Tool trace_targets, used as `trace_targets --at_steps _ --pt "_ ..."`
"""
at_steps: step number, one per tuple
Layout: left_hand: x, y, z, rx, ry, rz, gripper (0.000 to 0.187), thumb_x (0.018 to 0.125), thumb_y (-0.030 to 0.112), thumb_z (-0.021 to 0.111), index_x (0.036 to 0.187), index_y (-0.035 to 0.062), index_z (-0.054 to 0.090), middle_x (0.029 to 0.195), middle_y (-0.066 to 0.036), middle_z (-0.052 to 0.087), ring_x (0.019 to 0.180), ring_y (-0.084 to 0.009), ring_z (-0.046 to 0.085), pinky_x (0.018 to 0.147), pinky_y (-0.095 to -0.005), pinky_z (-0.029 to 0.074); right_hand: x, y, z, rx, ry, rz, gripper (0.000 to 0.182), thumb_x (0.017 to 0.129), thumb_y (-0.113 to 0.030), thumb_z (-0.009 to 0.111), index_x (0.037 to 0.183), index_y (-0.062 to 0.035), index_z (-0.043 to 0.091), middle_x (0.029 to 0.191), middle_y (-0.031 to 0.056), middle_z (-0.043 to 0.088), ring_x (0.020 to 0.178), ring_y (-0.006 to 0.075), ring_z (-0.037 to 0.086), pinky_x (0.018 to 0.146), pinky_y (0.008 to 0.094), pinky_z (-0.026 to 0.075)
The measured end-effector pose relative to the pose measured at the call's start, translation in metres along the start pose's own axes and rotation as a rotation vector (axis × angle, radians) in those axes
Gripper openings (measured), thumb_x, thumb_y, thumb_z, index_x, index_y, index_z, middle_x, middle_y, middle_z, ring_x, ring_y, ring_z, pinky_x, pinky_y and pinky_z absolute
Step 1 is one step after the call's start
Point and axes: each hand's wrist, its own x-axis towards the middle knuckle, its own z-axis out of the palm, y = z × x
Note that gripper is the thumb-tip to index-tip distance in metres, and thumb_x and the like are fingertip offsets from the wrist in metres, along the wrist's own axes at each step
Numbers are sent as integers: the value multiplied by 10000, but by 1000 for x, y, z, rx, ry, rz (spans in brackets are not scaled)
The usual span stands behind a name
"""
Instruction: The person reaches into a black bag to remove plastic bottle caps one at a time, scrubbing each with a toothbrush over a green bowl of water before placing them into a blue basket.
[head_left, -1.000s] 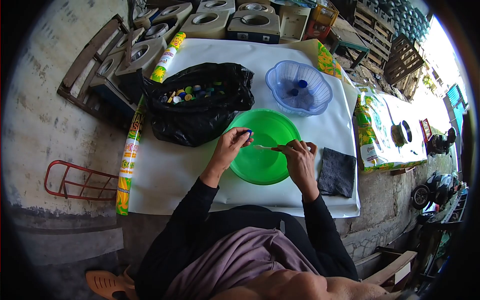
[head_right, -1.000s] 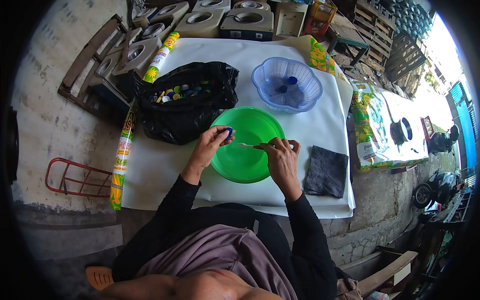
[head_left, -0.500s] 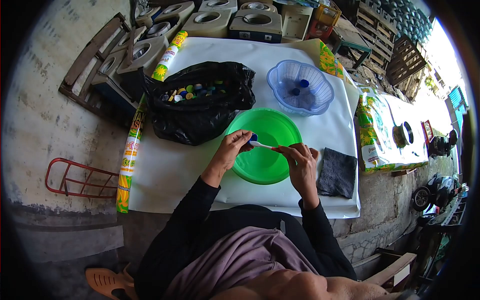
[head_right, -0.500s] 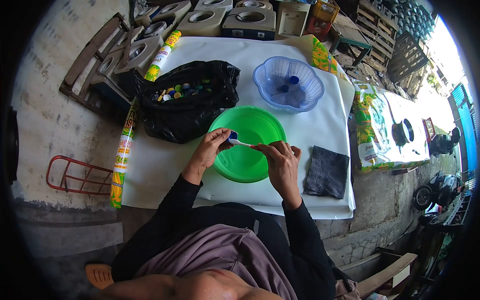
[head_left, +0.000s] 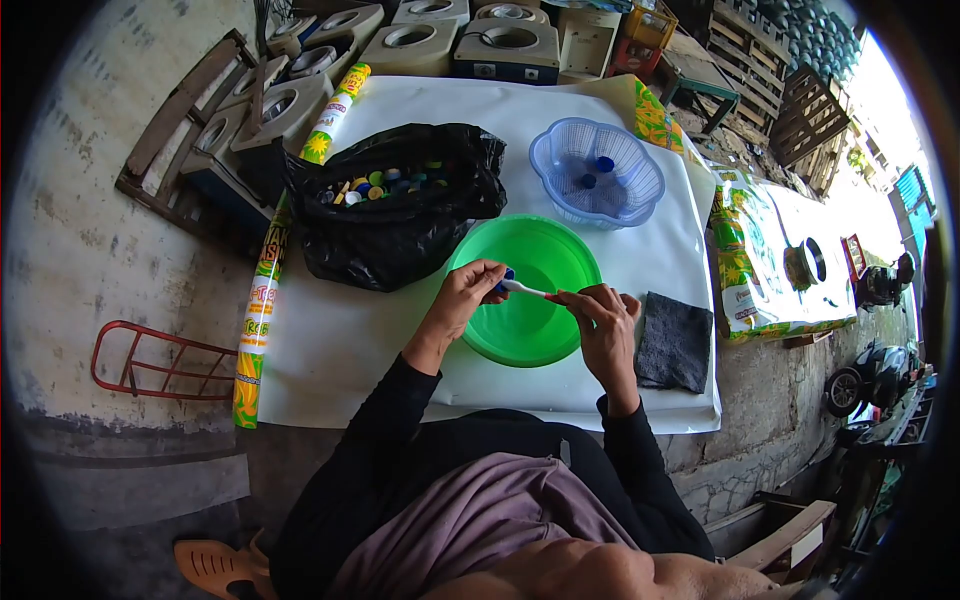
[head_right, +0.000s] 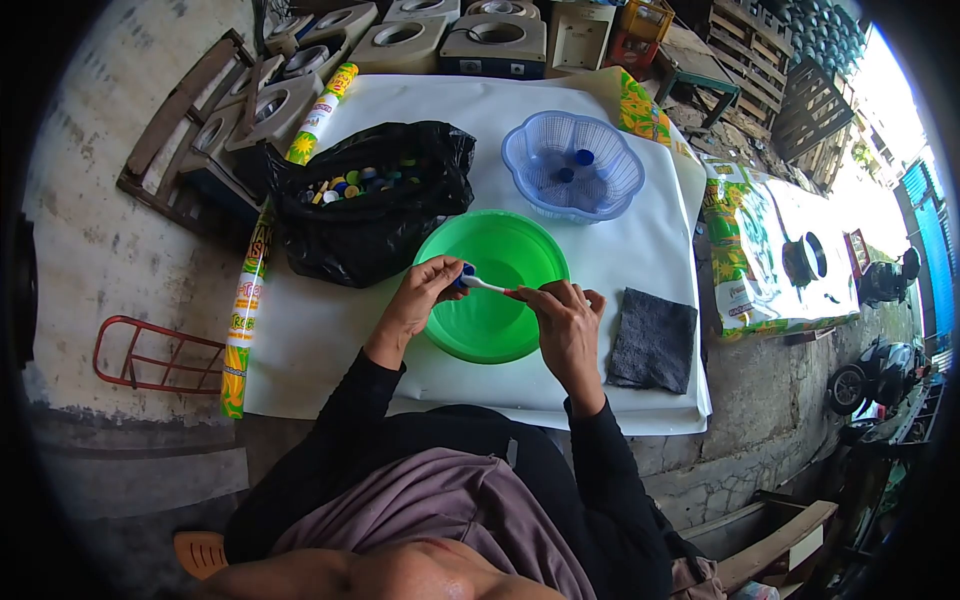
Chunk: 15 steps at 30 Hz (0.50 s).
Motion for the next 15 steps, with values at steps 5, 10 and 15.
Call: trace_targets --at_steps 5,10,15 --pt "-7 7 11 319 12 245 184 982 72 709 1144 -12 692 1062 -75 720 958 -140 711 853 -291 606 0 6 1 -8 31 51 186 967 -180 681 1118 -193 788 943 0 690 902 173 642 912 379 342" --pt "-8 2 10 393 -20 301 283 900 13 777 1165 -4 679 1162 -99 704 1047 -180 711 918 -319 611 -1 13 5 -34 73 75 184 968 -177 673 1111 -187 788 963 5 698 908 182 643 908 377 347" --pt "-10 5 12 526 49 310 279 869 43 820 1095 -9 666 1115 -97 719 995 -178 725 898 -319 606 2 14 6 23 41 60 181 973 -177 669 1108 -185 790 950 5 694 906 180 641 895 371 351"
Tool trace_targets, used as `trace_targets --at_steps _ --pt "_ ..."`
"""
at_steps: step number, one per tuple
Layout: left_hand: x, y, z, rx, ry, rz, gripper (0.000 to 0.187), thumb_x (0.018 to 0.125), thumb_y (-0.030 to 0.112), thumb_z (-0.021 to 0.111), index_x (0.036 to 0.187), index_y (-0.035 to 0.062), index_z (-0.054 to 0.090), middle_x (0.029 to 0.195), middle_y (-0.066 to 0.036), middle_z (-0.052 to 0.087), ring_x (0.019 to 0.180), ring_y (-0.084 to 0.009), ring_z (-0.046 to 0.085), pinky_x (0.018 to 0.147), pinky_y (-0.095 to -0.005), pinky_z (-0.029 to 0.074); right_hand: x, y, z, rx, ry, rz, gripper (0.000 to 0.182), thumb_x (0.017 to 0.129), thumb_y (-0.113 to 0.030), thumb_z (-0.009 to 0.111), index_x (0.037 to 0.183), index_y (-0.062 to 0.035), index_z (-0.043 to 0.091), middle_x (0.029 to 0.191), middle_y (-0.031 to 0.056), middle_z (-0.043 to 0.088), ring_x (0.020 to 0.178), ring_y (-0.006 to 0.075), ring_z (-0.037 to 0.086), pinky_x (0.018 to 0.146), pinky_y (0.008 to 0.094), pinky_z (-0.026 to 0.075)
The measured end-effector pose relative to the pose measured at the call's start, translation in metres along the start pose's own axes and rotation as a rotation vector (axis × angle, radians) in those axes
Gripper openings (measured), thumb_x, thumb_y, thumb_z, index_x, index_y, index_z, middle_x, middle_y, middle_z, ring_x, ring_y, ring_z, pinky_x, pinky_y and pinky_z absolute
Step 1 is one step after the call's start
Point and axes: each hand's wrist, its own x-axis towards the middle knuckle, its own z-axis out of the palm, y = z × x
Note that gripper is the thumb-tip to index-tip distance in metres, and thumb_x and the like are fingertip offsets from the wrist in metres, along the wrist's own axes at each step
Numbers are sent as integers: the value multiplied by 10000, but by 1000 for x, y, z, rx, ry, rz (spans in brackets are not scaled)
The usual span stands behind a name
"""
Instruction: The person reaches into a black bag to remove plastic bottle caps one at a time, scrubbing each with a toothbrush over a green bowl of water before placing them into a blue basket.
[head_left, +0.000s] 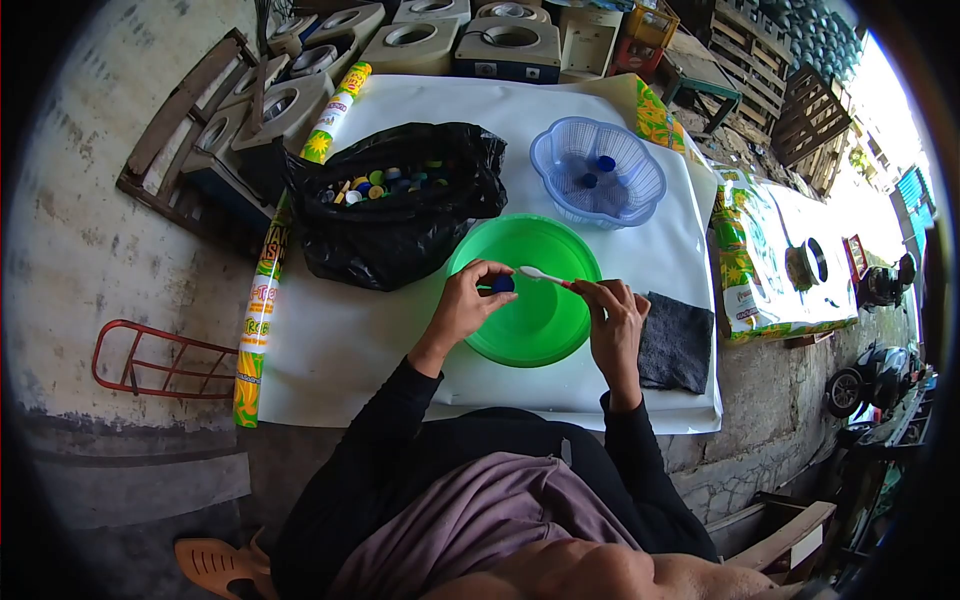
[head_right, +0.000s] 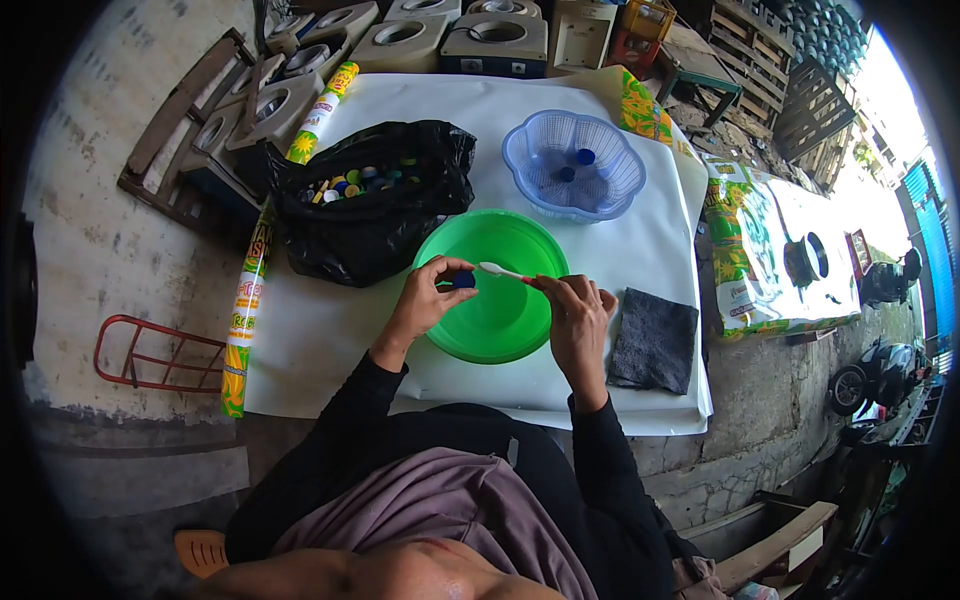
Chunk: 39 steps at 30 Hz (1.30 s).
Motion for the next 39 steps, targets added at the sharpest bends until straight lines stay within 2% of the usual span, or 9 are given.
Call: trace_targets --at_steps 6,12,21,24,27,30,34,37,39 --pt "3 -10 1 -58 12 -35 304 835 70 863 1049 0 658 993 -64 746 938 -141 727 832 -303 580 0 -3 0 -41 7 2 177 989 -193 664 1110 -183 792 942 2 702 908 164 654 917 353 355" --pt "0 -8 0 -49 -2 -27 287 849 56 845 1091 8 698 980 -59 746 939 -139 732 835 -296 580 0 -1 1 5 -10 -13 178 990 -196 666 1110 -169 794 935 0 703 908 159 652 917 353 359" --pt "-1 -7 4 -137 25 -77 391 857 66 842 1224 18 716 1169 -98 699 920 -184 758 772 -298 597 2 3 -3 -33 16 0 172 974 -191 680 1100 -174 798 946 0 699 916 167 639 910 365 357" --pt "-4 -7 1 -9 -24 25 445 853 71 846 1272 21 705 1151 -108 695 908 -178 758 775 -292 596 -2 1 -1 10 -5 -66 170 977 -200 676 1093 -171 797 932 -1 701 919 161 643 901 373 355" --pt "-4 -11 4 -17 -43 -8 427 848 71 850 1242 -8 704 1171 -112 691 915 -182 757 778 -297 598 -1 5 -3 -79 20 27 196 954 -180 674 1097 -201 805 995 -2 707 949 185 627 907 366 337" --pt "-6 -9 3 53 -17 7 385 852 56 841 1194 -34 686 1114 -117 711 921 -187 757 783 -306 599 -1 -3 -6 -12 -78 -38 194 946 -151 670 1082 -184 804 990 0 693 960 182 625 928 380 333" --pt "-4 -5 -3 24 89 -42 311 859 30 822 1109 -13 642 929 -99 730 906 -168 740 821 -299 598 12 7 2 -298 -23 -78 256 899 -68 659 1061 -196 811 1004 12 670 964 194 615 962 397 335" --pt "-1 -14 -5 -47 128 -25 296 859 17 817 1100 -11 648 967 -97 732 923 -154 722 845 -291 594 15 17 12 -247 -173 -233 292 873 -42 656 1066 -199 809 1027 22 670 969 194 614 974 398 332" --pt "-1 -14 -8 -79 113 -35 292 874 -3 799 1120 -9 641 999 -78 710 963 -134 694 866 -279 590 18 14 10 -192 -144 -168 255 908 -73 661 1077 -198 806 991 21 671 951 194 617 969 399 326"
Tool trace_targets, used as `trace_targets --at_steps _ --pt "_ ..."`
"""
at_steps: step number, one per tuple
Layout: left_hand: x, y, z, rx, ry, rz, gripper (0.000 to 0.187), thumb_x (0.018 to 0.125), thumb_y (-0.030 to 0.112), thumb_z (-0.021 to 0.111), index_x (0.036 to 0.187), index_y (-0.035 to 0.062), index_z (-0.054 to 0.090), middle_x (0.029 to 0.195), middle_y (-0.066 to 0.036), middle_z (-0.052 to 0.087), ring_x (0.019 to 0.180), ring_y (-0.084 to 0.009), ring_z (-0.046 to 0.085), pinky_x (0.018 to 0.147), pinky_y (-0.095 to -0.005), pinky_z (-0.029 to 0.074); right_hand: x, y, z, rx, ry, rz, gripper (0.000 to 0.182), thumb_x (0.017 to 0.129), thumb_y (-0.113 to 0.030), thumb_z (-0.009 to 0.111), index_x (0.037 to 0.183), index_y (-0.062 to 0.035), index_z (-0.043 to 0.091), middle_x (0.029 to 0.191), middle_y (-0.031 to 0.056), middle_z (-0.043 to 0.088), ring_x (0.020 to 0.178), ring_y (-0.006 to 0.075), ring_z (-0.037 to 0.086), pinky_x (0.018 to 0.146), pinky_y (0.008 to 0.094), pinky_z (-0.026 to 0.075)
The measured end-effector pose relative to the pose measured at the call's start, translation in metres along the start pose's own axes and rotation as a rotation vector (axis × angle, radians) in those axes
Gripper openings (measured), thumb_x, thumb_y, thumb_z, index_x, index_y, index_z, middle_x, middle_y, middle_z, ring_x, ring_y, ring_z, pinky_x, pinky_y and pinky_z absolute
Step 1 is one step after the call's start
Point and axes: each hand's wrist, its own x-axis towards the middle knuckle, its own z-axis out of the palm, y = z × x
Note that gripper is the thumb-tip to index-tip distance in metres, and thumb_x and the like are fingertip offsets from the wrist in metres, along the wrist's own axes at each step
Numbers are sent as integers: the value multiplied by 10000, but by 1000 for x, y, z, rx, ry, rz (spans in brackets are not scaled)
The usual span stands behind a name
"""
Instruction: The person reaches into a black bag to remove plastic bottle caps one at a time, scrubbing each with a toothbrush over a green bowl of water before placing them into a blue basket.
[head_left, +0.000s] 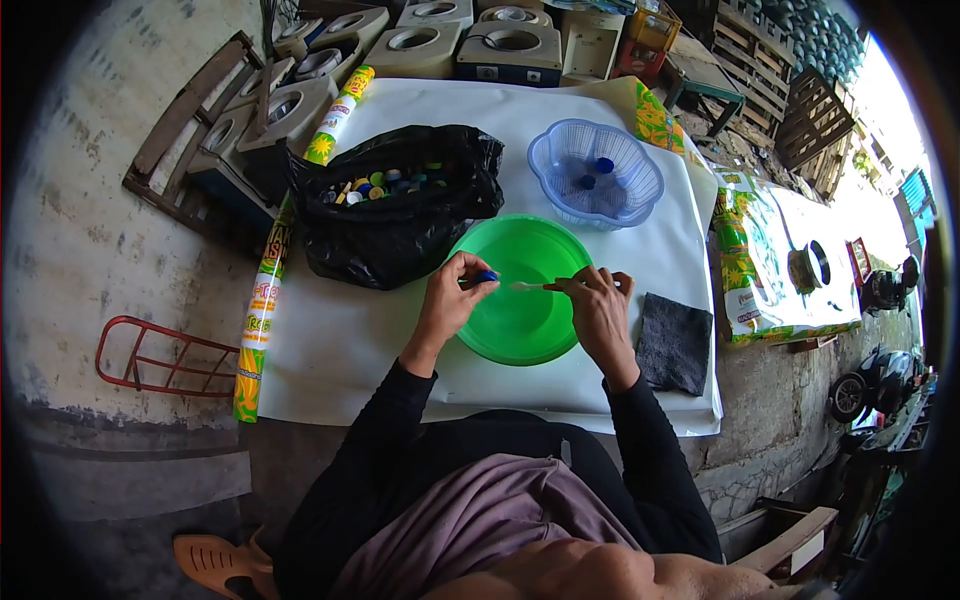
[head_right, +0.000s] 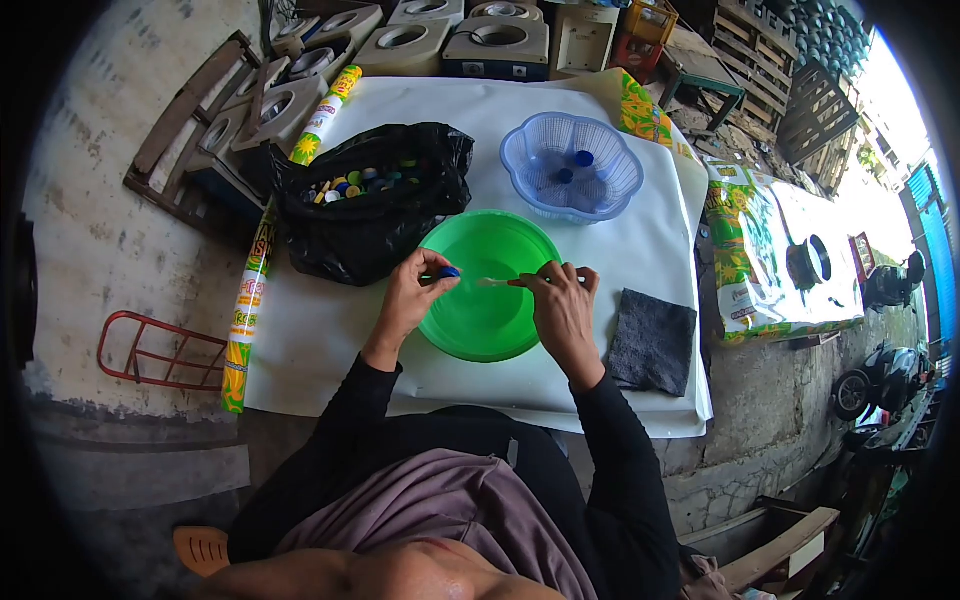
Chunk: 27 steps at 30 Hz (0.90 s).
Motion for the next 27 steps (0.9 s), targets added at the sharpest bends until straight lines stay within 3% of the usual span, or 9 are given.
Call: trace_targets --at_steps 3,11,13,20,23,27 --pt "-3 10 2 -81 -9 -60 283 898 -9 780 1141 -11 637 1021 -68 697 991 -120 676 886 -278 589 2 -8 -15 151 79 143 202 970 -135 654 1103 -184 798 959 22 689 939 193 630 926 383 330" --pt "-7 1 8 -346 -55 -164 269 935 -9 744 1189 -28 660 1038 -82 716 979 -140 721 868 -269 609 -14 -9 -9 386 25 180 182 972 -208 685 1111 -181 798 1033 14 721 939 188 655 896 358 339" --pt "-7 8 8 -382 -72 -145 281 936 -12 741 1206 -30 663 1039 -85 716 980 -143 730 855 -270 609 -18 -10 -1 303 70 194 179 962 -189 684 1101 -188 798 1007 12 712 940 187 647 897 366 341" --pt "-10 10 7 6 -100 -65 316 942 30 745 1242 -39 670 1057 -112 747 946 -154 745 813 -266 601 -16 -14 -5 254 95 92 189 944 -136 682 1092 -168 795 992 7 689 947 188 626 910 380 339" --pt "-8 5 7 87 -66 -42 320 948 54 746 1245 -42 671 1067 -121 753 932 -158 746 806 -270 600 -10 -6 -6 37 155 136 230 910 -100 680 1079 -194 804 948 2 665 942 186 614 935 392 333" --pt "-7 12 0 -27 -121 -134 314 997 89 699 1272 -57 654 1111 -129 727 974 -165 737 853 -275 600 -11 -1 -1 -75 -35 -38 226 907 -124 670 1059 -207 815 947 3 668 949 186 618 949 401 333"
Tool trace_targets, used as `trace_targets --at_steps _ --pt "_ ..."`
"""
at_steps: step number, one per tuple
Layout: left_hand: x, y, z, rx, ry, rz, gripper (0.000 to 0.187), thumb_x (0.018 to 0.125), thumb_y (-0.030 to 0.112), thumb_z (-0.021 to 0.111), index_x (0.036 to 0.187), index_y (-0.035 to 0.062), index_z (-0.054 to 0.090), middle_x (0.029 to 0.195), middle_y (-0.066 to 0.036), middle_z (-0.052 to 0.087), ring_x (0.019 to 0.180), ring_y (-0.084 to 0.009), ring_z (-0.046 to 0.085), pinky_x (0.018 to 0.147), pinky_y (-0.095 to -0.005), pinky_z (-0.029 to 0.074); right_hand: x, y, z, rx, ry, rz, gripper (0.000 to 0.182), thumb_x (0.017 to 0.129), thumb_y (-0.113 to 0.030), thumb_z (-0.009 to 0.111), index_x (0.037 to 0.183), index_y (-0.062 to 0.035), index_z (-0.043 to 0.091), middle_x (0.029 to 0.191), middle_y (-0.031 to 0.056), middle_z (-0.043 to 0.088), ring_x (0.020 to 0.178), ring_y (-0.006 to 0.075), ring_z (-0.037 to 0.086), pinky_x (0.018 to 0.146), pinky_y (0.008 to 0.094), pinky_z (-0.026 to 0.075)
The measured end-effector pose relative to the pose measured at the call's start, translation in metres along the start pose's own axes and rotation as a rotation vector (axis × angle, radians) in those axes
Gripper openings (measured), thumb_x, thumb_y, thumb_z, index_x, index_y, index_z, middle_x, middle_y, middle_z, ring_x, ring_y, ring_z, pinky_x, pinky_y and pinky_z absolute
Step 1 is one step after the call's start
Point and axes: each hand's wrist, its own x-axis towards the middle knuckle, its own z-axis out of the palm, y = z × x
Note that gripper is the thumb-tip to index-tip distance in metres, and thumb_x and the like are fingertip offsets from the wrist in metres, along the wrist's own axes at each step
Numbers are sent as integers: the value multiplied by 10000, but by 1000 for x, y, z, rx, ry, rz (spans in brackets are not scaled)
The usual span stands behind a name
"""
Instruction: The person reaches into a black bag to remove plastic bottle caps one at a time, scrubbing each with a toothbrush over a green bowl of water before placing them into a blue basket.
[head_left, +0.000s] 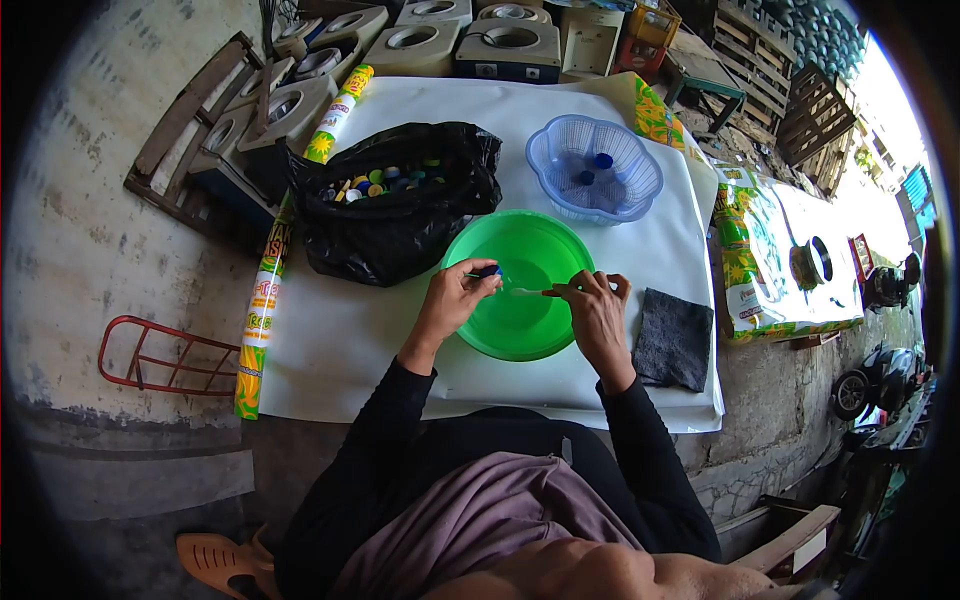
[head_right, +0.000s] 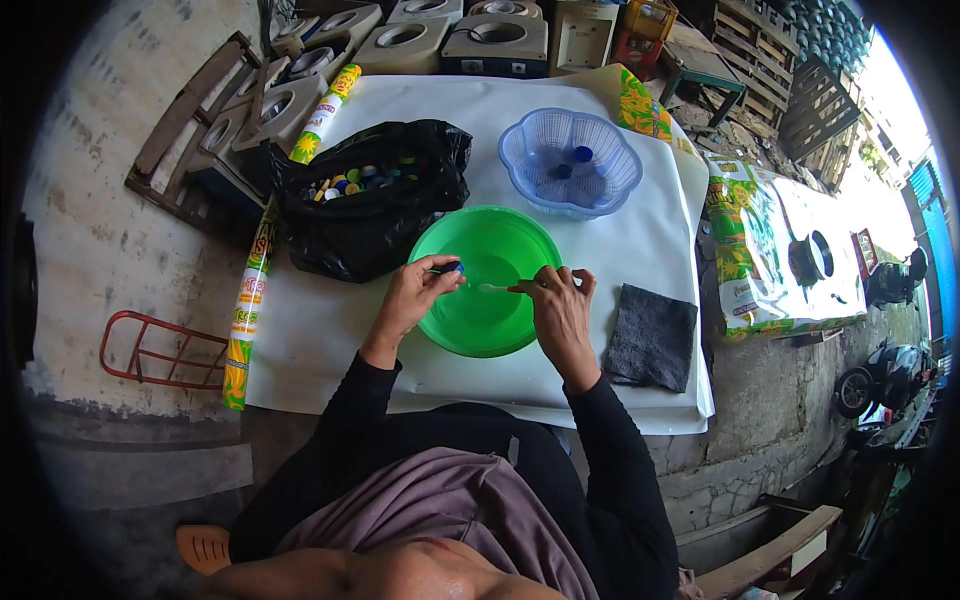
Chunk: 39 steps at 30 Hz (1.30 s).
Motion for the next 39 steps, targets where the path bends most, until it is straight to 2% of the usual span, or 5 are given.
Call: trace_targets --at_steps 7,13,22,29,39 --pt "3 -2 3 -480 -27 -155 302 1076 132 584 1296 -73 621 1132 -138 713 1041 -193 723 933 -303 604 -1 -11 -10 421 118 236 201 968 -184 664 1122 -184 793 1010 12 705 970 183 635 943 389 325" --pt "7 0 4 -588 -76 -211 288 1081 166 583 1264 -55 614 1132 -123 704 1022 -206 730 926 -310 615 -4 -17 -6 295 131 186 207 966 -192 662 1130 -176 786 1039 6 701 967 188 632 929 386 324" --pt "9 -3 6 -423 -92 -148 267 1078 170 592 1255 -27 628 1151 -102 708 1017 -180 724 914 -302 610 -5 -20 -8 201 190 185 196 950 -192 679 1098 -161 802 1006 25 724 956 201 664 895 374 342" --pt "14 -10 12 147 115 56 260 1032 157 669 1181 -56 662 996 -118 744 862 -163 744 779 -277 604 -1 -9 -5 49 65 118 271 888 -73 660 1083 -189 807 1023 4 692 945 192 642 950 424 332" --pt "17 -12 12 -312 91 -134 265 1054 183 640 1199 -35 684 959 -72 716 849 -141 735 784 -275 619 7 -7 -15 292 80 107 198 958 -179 674 1121 -187 786 997 11 700 943 190 647 909 401 347"
